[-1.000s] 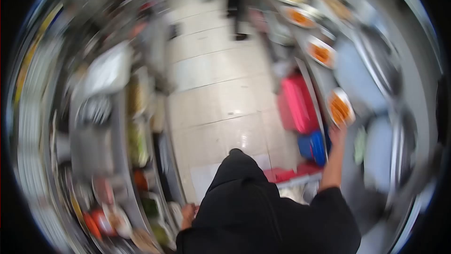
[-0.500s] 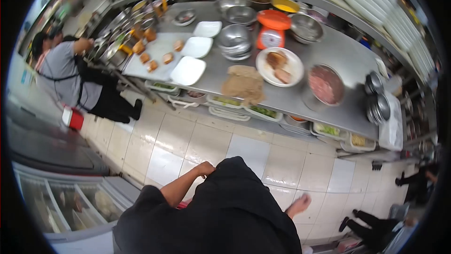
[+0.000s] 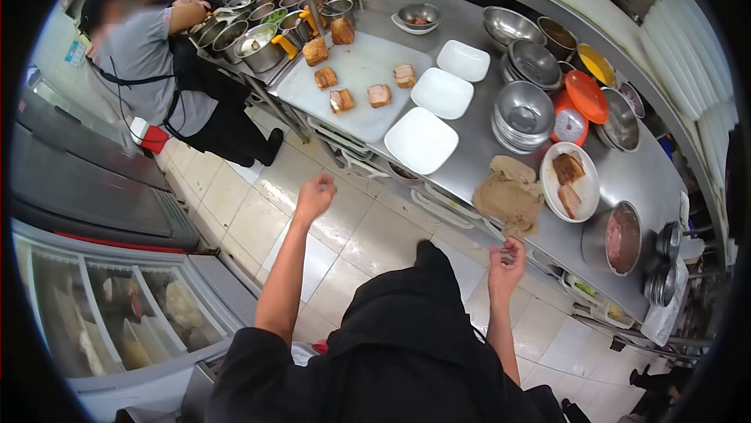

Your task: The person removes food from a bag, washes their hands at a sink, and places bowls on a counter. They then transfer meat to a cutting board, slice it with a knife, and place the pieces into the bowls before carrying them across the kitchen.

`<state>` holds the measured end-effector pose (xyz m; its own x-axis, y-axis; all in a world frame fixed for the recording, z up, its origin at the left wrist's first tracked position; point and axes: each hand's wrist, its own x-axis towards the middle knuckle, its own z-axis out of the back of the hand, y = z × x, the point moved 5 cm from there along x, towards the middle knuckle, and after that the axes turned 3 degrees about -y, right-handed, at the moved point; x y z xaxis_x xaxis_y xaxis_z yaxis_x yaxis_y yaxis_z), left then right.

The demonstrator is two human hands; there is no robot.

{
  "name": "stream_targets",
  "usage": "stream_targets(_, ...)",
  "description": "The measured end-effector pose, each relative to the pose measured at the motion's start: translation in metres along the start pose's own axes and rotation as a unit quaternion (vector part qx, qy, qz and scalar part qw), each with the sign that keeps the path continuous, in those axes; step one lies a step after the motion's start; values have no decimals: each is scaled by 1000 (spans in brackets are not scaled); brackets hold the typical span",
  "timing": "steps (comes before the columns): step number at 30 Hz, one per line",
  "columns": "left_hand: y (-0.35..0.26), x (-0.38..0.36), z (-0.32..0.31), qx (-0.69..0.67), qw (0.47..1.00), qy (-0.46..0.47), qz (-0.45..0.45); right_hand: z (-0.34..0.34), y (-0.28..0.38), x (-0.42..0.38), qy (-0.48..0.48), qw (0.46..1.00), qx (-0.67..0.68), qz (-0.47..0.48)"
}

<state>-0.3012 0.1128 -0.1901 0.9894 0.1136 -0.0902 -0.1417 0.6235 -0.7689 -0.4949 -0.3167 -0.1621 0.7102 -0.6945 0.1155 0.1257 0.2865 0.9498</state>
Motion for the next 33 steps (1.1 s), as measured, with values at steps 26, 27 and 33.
stream_targets(26,37,301,135,-65,996,-53,-11,-560,182,112,386,875,-276,95)
stream_targets(27,31,314,127,-67,997,-27,-26,-567,180,112,390,868,-299,66)
stream_targets(33,-15,334,60,-7,953,171,-250,-570,154,107,370,866,-333,43)
